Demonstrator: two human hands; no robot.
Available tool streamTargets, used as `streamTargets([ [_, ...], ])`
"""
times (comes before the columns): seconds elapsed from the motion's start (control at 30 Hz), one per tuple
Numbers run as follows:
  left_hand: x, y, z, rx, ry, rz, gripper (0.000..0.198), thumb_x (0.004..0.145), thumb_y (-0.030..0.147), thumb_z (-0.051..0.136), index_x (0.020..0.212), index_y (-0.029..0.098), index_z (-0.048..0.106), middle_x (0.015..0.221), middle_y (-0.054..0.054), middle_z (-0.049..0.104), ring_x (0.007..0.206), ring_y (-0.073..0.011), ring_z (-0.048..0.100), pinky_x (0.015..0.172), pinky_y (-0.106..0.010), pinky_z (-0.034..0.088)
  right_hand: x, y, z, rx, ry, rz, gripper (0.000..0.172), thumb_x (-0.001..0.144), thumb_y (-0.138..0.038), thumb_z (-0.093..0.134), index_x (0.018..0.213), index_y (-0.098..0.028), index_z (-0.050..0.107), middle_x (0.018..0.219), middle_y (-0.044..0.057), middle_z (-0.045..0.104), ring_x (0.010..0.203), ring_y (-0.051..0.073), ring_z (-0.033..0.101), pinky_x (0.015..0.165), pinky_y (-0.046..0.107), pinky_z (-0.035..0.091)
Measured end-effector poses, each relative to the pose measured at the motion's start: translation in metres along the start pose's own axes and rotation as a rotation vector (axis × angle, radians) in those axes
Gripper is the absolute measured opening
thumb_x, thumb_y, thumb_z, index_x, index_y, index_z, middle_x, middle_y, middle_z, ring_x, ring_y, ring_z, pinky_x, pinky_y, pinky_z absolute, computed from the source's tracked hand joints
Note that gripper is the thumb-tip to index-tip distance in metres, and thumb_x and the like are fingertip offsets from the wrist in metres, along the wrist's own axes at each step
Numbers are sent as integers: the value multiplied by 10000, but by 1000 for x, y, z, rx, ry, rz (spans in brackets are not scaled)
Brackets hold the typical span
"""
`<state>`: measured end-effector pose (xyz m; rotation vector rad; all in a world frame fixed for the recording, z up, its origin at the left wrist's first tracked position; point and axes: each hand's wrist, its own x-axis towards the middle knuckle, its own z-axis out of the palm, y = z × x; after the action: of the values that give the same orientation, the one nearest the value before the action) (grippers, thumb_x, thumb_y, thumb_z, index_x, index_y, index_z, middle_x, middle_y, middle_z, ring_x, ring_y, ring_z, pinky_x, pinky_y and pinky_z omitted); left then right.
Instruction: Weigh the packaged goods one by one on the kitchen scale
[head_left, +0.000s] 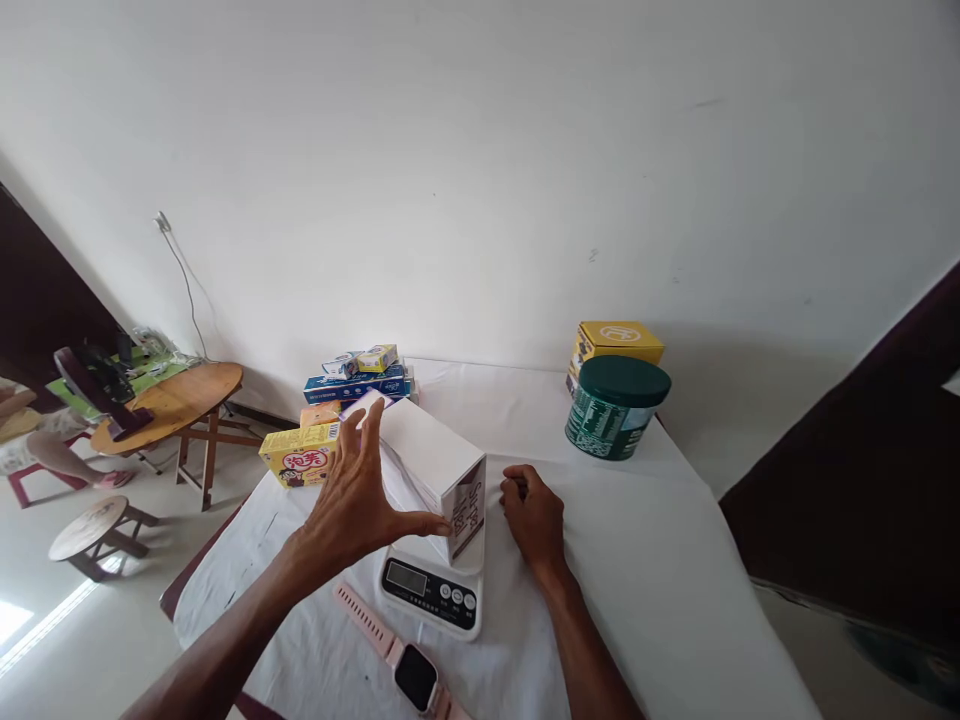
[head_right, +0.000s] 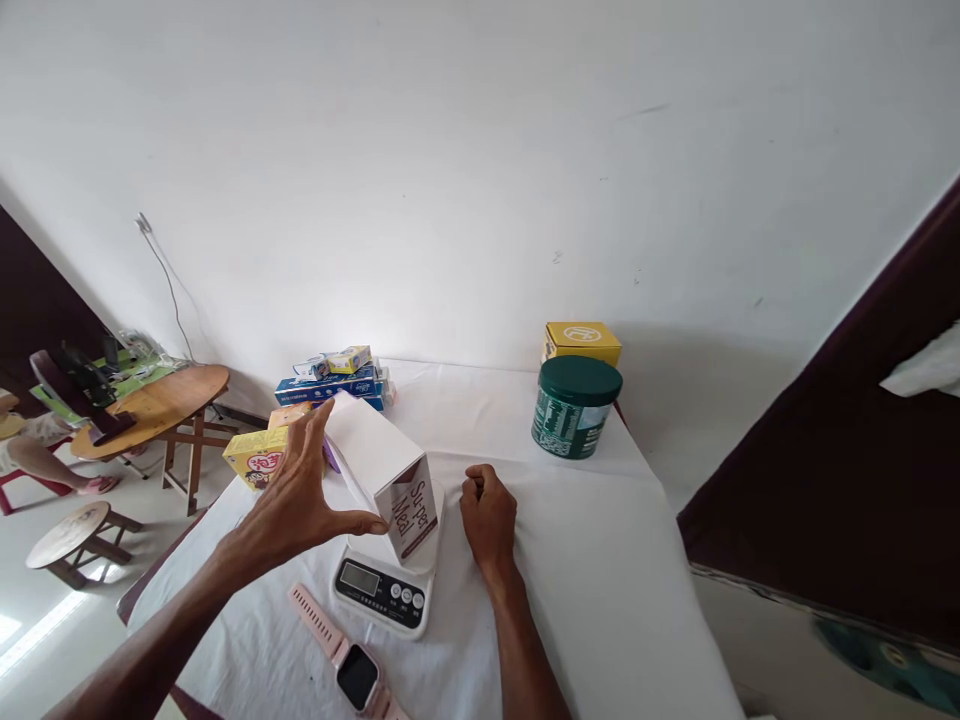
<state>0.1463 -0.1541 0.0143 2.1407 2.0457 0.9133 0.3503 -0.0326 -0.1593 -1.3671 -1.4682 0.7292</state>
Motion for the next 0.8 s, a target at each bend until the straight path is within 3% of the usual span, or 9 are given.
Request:
streamTargets([
  [0.1, 16, -2, -17, 68, -80, 157, 1409, 507, 590, 937, 1598, 363, 75, 1623, -172, 199, 1497, -467, 201, 1153, -705, 277, 0, 1, 0, 4, -8, 1, 303, 788, -387, 453, 925, -199, 647, 837, 104, 744, 762, 257, 688, 734, 357, 498],
  [0.27, 54, 7, -26, 177, -389, 526, 1168, 574, 330, 957, 1543, 367, 304, 1619, -104, 311, 1530, -403, 191, 1232, -622, 156, 0, 2, 0, 0, -12, 8, 320, 781, -397, 449, 928, -199, 654, 836, 98, 749, 751, 253, 693, 709, 348, 500],
  [0.4, 75, 13, -23, 263, -521, 634, 850, 641, 269, 905, 1382, 285, 490, 1334, -87, 577, 1344, -349, 474, 1189, -547, 253, 2, 2, 0, -7, -16, 25, 319, 772, -410, 449, 922, -204, 641, 823, 92, 746, 749, 257, 699, 713, 353, 503],
  [0.5, 79, 12, -28, 273, -514, 612, 606, 653, 358, 889, 1177, 265, 600, 1126, -54, 622, 1158, -331, 568, 1096, -491, 356, 2, 1, -1, -11, -25, 40, 316, 764, -406, 451, 915, -204, 642, 815, 94, 747, 739, 258, 701, 712, 356, 503],
  [0.57, 77, 9, -40, 273, -474, 549, 541, 676, 424, 862, 1134, 275, 615, 1110, -47, 623, 1134, -328, 572, 1063, -472, 375, 2, 1, -1, -13, -31, 51, 316, 766, -401, 452, 917, -205, 648, 804, 90, 748, 728, 255, 701, 704, 352, 503],
  [0.8, 40, -21, -103, 359, -322, 276, 661, 715, 488, 805, 1306, 319, 564, 1248, -35, 630, 1193, -310, 567, 1048, -430, 390, 1, 1, -2, -24, -37, 67, 335, 762, -416, 453, 934, -211, 654, 800, 82, 750, 751, 261, 702, 722, 360, 501],
])
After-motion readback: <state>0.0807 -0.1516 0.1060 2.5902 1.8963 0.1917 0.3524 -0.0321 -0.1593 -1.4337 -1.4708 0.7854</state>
